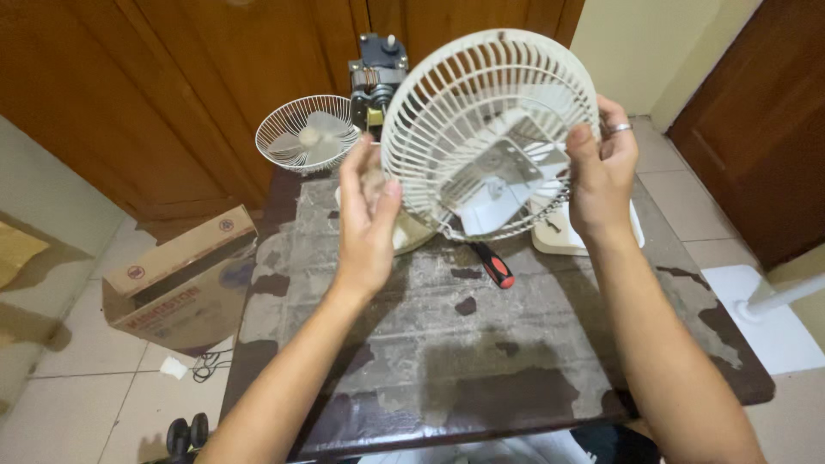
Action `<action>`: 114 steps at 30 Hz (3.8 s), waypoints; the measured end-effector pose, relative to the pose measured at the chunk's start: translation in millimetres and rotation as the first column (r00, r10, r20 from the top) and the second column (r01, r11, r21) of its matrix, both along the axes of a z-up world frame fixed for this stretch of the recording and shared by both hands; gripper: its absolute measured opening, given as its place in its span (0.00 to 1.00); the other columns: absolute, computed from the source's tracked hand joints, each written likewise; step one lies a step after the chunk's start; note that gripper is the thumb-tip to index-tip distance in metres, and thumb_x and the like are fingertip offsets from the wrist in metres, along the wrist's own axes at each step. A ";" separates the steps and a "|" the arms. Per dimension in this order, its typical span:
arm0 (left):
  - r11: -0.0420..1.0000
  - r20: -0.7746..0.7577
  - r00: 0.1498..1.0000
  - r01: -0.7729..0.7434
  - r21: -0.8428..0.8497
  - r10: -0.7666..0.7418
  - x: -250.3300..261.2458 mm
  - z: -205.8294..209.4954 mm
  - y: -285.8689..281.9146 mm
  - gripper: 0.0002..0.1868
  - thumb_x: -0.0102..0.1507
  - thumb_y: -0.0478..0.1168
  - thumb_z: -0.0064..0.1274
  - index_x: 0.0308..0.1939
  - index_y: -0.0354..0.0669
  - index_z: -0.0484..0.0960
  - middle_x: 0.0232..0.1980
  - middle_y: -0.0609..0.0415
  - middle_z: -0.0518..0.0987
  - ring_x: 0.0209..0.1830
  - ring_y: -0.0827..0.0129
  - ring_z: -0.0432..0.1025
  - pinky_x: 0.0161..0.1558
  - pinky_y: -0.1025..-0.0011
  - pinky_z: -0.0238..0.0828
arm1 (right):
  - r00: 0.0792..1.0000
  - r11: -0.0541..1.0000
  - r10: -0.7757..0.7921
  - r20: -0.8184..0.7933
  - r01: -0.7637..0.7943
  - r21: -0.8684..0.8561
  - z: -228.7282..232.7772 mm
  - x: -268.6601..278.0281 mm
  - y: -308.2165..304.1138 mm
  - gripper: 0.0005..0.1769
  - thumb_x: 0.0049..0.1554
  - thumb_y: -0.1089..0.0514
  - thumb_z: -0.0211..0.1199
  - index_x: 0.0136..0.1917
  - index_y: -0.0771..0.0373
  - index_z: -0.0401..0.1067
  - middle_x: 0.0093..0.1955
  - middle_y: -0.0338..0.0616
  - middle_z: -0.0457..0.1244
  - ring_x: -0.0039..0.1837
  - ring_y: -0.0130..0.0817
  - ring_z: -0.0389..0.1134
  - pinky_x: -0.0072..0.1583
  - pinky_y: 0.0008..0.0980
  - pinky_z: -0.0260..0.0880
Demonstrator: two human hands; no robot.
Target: The person disassembles a small electric fan by removing the front grille and unscrewing the rear housing, then reassembles it by reattaching the rear housing and front grille. The person uses a screwdriver to remove and reinstall screws and handles the fan components by hand.
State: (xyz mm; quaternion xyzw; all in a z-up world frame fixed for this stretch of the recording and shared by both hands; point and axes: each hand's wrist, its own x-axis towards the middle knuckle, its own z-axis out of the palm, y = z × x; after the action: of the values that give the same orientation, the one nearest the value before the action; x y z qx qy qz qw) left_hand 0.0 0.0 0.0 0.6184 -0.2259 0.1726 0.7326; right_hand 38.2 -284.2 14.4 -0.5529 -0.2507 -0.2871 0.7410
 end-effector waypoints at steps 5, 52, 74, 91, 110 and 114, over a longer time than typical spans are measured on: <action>0.651 0.616 0.735 -0.619 0.440 0.283 -43.5 25.7 -5.1 0.42 0.66 0.56 0.60 0.78 0.48 0.57 0.81 0.39 0.52 0.85 0.43 0.47 0.82 0.41 0.44 | 1.000 0.999 0.011 -0.019 -0.010 0.039 21.7 -18.1 16.7 0.30 0.65 0.51 0.70 0.70 0.71 0.63 0.64 0.50 0.66 0.64 0.31 0.69 0.68 0.31 0.70; 0.907 0.039 0.959 0.278 -0.317 -0.281 -9.8 8.1 57.7 0.47 0.69 0.57 0.55 0.80 0.34 0.50 0.79 0.37 0.60 0.79 0.51 0.59 0.83 0.56 0.53 | 0.889 0.866 0.442 -0.119 -0.457 -0.200 63.1 -38.3 81.6 0.31 0.68 0.43 0.58 0.75 0.64 0.61 0.71 0.51 0.64 0.71 0.39 0.67 0.68 0.39 0.68; 0.966 0.236 0.953 -0.141 -0.215 0.191 -4.2 11.4 41.8 0.39 0.71 0.46 0.56 0.80 0.34 0.56 0.79 0.40 0.61 0.78 0.56 0.62 0.81 0.58 0.56 | 0.829 0.842 0.539 -0.148 -0.536 0.061 56.7 -15.8 80.7 0.38 0.67 0.36 0.56 0.77 0.63 0.56 0.71 0.51 0.60 0.72 0.40 0.64 0.75 0.44 0.66; 0.952 0.126 0.992 0.048 -0.302 -0.010 -7.2 -1.5 53.8 0.37 0.74 0.64 0.33 0.73 0.36 0.63 0.70 0.43 0.71 0.72 0.57 0.68 0.75 0.55 0.67 | 0.961 0.866 -0.275 0.018 0.255 -0.431 50.2 -23.4 78.2 0.17 0.73 0.52 0.53 0.58 0.69 0.72 0.47 0.39 0.65 0.49 0.26 0.62 0.52 0.31 0.64; 0.894 0.406 0.815 -0.447 -0.015 0.414 56.6 8.4 56.1 0.24 0.70 0.22 0.44 0.70 0.35 0.66 0.60 0.47 0.81 0.61 0.66 0.76 0.66 0.69 0.71 | 0.964 0.935 -0.215 0.158 0.249 -0.250 20.1 41.7 98.1 0.18 0.76 0.53 0.50 0.69 0.69 0.66 0.62 0.45 0.67 0.63 0.30 0.67 0.66 0.31 0.67; 0.917 0.402 0.831 -0.396 -0.056 0.384 75.1 5.2 60.5 0.25 0.65 0.19 0.39 0.66 0.33 0.71 0.58 0.47 0.81 0.61 0.66 0.76 0.66 0.71 0.70 | 0.994 0.984 -0.091 0.057 0.099 -0.146 11.8 52.4 101.9 0.22 0.74 0.46 0.50 0.66 0.68 0.67 0.62 0.43 0.68 0.62 0.28 0.67 0.66 0.31 0.69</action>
State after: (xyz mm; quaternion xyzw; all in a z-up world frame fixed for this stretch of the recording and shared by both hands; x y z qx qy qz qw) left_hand 75.1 60.5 5.2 0.6126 -0.2445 0.4391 0.6101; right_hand 90.6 -182.2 26.2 -0.6107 -0.2632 -0.3164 0.6765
